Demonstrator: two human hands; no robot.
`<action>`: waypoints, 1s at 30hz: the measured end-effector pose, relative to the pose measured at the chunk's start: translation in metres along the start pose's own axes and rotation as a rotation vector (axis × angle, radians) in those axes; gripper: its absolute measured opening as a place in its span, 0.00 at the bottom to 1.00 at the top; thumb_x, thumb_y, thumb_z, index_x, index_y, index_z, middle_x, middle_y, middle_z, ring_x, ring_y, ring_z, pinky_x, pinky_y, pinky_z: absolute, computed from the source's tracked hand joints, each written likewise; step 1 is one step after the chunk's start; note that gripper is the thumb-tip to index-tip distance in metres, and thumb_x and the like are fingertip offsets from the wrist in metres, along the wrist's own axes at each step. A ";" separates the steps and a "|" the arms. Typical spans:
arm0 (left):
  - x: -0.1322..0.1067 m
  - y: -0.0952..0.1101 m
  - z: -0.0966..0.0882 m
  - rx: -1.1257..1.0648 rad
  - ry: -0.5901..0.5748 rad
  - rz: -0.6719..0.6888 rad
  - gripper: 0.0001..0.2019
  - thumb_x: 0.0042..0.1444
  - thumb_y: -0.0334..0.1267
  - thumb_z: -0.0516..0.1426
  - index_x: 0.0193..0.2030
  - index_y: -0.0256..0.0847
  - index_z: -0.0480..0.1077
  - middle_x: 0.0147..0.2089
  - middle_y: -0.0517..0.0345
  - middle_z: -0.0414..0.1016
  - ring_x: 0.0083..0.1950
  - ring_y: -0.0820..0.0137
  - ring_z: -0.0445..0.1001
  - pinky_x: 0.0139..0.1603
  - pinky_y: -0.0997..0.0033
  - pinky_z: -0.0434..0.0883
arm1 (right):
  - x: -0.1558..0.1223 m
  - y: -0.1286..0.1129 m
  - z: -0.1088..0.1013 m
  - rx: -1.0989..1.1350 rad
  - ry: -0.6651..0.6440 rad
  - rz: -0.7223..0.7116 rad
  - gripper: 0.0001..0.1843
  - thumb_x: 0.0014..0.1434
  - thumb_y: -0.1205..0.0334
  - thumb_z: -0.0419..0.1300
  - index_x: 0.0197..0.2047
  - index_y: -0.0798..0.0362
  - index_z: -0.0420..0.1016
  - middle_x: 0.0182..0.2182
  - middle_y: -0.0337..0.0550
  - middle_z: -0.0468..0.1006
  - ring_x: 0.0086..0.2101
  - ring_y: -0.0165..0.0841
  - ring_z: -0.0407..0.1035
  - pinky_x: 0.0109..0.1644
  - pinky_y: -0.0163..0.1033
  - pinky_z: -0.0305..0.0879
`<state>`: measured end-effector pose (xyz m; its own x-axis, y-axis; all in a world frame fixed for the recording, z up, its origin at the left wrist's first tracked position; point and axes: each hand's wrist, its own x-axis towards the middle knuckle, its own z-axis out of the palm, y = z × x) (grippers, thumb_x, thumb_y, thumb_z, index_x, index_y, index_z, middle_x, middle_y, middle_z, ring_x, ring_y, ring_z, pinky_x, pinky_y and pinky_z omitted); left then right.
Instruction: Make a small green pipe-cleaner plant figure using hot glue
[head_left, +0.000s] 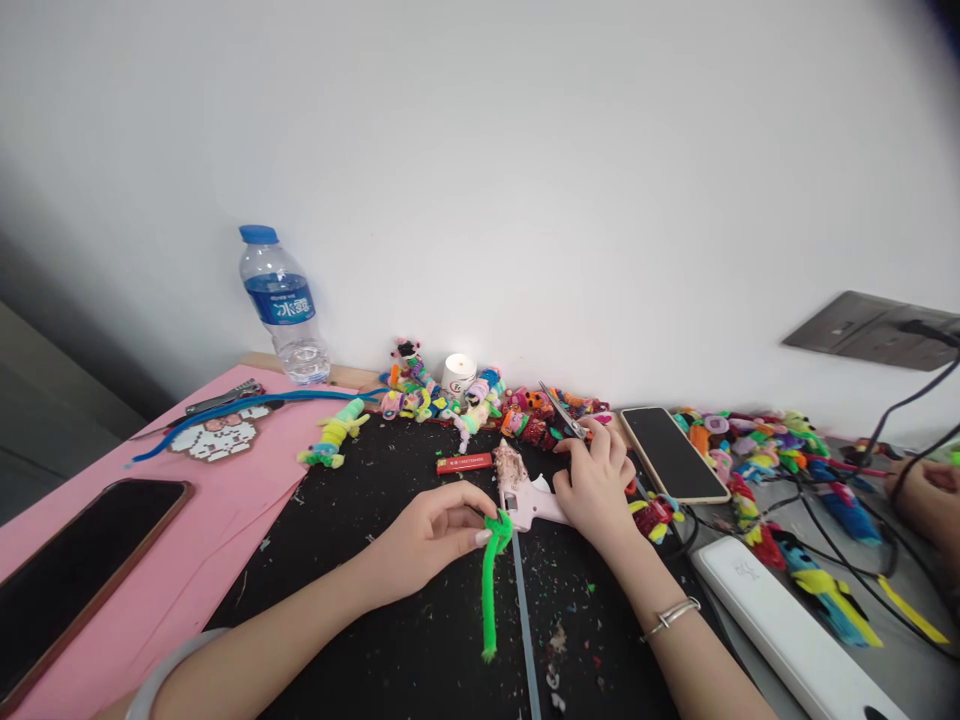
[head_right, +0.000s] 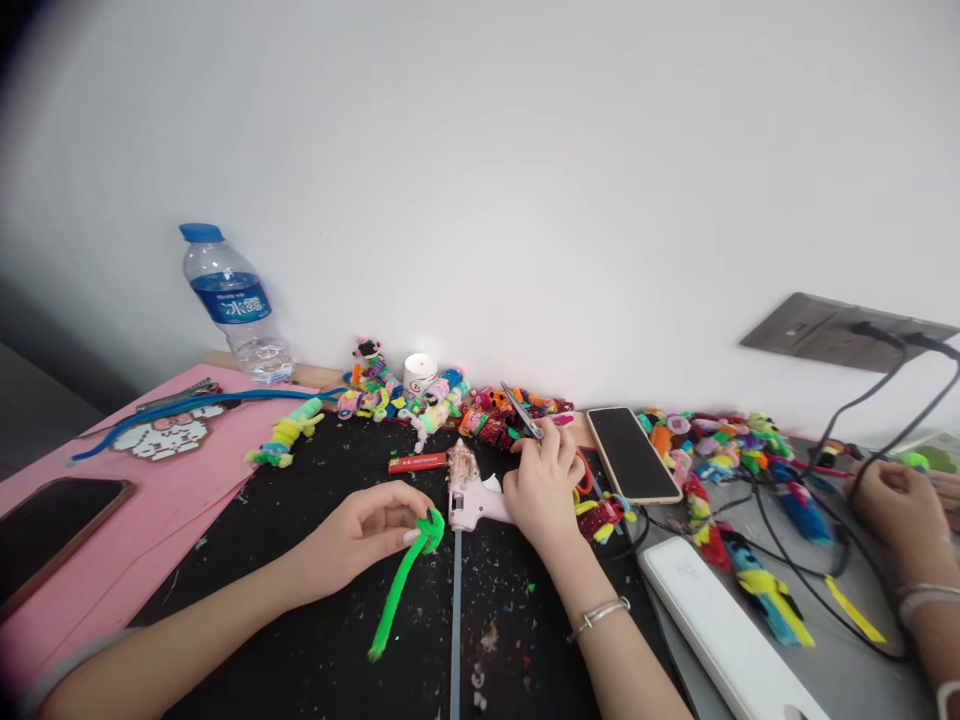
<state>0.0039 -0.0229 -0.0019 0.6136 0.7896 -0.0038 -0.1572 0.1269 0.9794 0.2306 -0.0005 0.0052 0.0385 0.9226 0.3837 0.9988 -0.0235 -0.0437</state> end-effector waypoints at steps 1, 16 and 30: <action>0.000 0.000 0.000 0.000 0.001 0.000 0.07 0.52 0.35 0.58 0.38 0.38 0.68 0.40 0.55 0.70 0.41 0.70 0.68 0.42 0.69 0.64 | 0.001 -0.001 -0.001 -0.013 0.000 -0.009 0.13 0.47 0.70 0.54 0.36 0.53 0.73 0.56 0.53 0.57 0.56 0.51 0.46 0.51 0.58 0.50; 0.001 0.001 0.000 0.017 0.028 0.011 0.07 0.51 0.36 0.58 0.38 0.38 0.68 0.38 0.55 0.71 0.40 0.68 0.69 0.42 0.69 0.64 | -0.007 0.008 -0.011 0.184 0.182 -0.044 0.06 0.50 0.69 0.53 0.29 0.52 0.71 0.47 0.50 0.63 0.51 0.47 0.54 0.49 0.53 0.52; 0.004 0.000 -0.002 0.095 0.176 0.051 0.08 0.53 0.36 0.57 0.40 0.39 0.67 0.38 0.55 0.73 0.41 0.68 0.71 0.43 0.68 0.67 | -0.053 -0.057 -0.031 0.637 0.173 -0.586 0.10 0.52 0.60 0.58 0.27 0.53 0.59 0.26 0.40 0.63 0.29 0.34 0.58 0.32 0.41 0.55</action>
<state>0.0048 -0.0185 -0.0026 0.4605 0.8875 0.0195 -0.1062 0.0332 0.9938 0.1726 -0.0600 0.0163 -0.4191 0.6466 0.6374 0.6538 0.7021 -0.2823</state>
